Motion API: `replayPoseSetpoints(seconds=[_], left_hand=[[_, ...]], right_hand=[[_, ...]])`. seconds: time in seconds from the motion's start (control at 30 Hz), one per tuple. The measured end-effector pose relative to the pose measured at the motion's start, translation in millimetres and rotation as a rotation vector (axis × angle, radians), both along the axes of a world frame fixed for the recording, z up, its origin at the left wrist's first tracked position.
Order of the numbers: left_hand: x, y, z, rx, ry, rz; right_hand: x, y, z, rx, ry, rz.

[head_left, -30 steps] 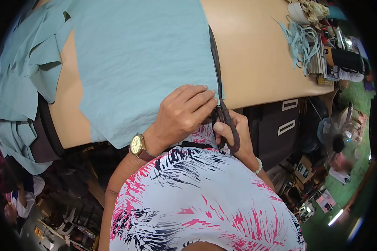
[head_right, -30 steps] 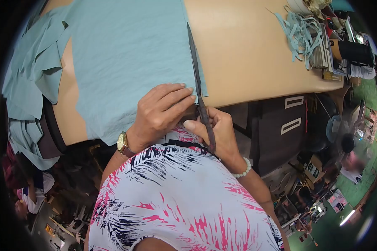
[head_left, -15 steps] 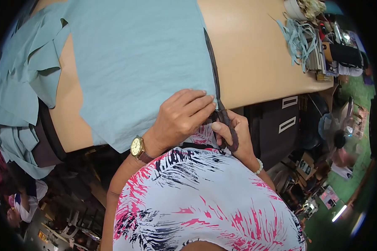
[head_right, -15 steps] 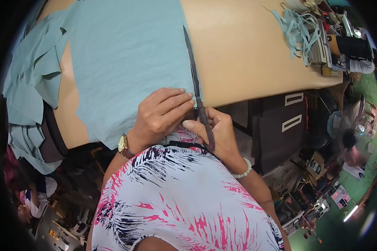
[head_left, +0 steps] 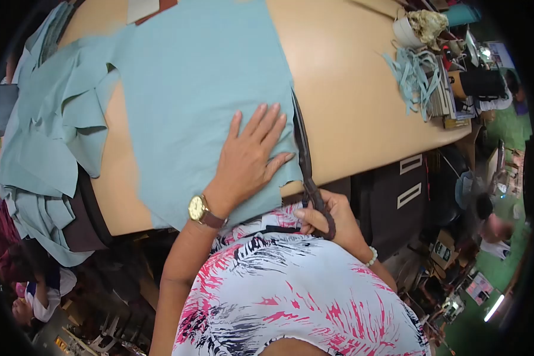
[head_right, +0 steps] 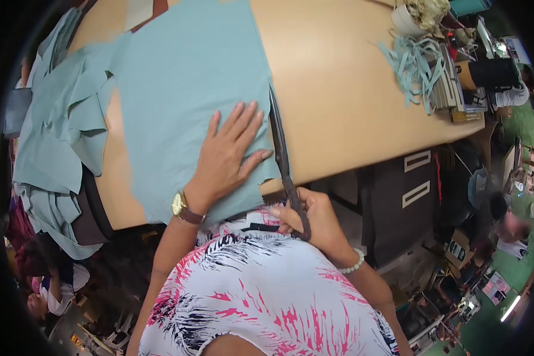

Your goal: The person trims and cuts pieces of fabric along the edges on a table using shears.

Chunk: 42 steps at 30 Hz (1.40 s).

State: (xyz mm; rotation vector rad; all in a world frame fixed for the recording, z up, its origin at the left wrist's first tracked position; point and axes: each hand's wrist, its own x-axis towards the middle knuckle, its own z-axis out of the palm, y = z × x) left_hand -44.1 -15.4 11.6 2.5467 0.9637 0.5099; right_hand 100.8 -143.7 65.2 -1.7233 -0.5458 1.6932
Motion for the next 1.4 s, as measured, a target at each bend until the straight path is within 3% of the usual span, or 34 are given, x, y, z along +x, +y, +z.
replayPoseSetpoints(seconds=[0.6,1.4], left_hand=[[-6,-8,9,0.062,0.029,-0.012],[-9,-17,2,0.050,-0.005,-0.005]], right_hand=[[15,8,-8,0.194,0.092,-0.037],[10,1,-9,0.121,0.099,-0.076]])
